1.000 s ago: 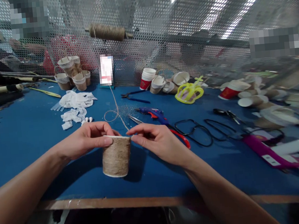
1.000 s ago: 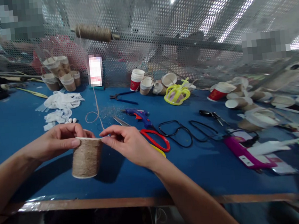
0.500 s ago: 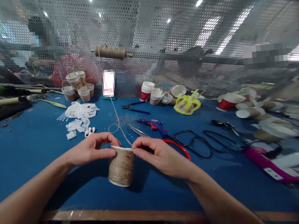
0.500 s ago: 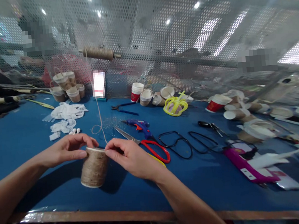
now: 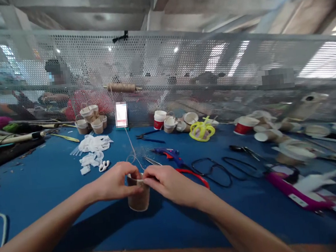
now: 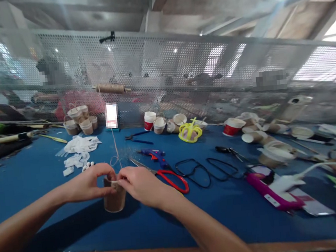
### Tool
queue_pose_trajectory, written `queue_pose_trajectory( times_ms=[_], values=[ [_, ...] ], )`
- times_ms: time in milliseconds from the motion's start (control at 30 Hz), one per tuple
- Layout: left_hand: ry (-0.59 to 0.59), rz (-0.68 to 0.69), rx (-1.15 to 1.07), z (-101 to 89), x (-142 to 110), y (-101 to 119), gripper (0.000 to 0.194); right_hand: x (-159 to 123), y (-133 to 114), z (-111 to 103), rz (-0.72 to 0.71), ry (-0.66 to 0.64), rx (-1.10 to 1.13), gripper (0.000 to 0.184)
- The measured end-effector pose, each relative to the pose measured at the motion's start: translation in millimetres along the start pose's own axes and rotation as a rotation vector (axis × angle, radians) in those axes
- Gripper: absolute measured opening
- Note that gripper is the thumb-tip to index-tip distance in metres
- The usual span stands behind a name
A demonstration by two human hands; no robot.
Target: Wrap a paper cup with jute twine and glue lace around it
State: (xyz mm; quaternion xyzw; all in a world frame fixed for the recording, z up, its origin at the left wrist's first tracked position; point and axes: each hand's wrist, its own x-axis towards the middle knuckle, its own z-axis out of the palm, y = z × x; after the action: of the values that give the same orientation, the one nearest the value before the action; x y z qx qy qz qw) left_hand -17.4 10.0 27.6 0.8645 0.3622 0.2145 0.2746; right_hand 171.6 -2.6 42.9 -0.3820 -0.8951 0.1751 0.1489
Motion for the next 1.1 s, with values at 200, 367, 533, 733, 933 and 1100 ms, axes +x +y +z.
queue_pose_trajectory(
  times_ms=[200, 367, 533, 733, 933, 1100],
  values=[
    [-0.011, -0.049, -0.124, 7.4, 3.5, -9.1, 0.010, 1.3, 2.8, 3.8, -0.014, 0.067, -0.016, 0.016],
    [-0.010, -0.079, -0.284, 13.1, 0.2, -17.7, 0.016, 1.6, 9.8, 9.5, 0.006, 0.101, 0.165, 0.018],
    [-0.007, -0.070, -0.340, 13.0, -2.9, -20.4, 0.014, 0.4, 14.2, 13.1, 0.053, 0.110, 0.241, 0.017],
    [-0.011, -0.068, -0.368, 12.8, -4.2, -21.8, 0.014, -0.6, 13.5, 15.8, 0.038, 0.132, 0.246, 0.014],
    [-0.001, -0.073, -0.372, 13.2, -4.9, -20.7, 0.013, 0.0, 11.2, 17.8, 0.044, 0.159, 0.219, 0.014],
    [0.038, -0.095, -0.369, 15.3, -5.4, -17.6, 0.020, -0.4, 12.0, 19.0, 0.041, 0.177, 0.182, 0.015]
  ],
)
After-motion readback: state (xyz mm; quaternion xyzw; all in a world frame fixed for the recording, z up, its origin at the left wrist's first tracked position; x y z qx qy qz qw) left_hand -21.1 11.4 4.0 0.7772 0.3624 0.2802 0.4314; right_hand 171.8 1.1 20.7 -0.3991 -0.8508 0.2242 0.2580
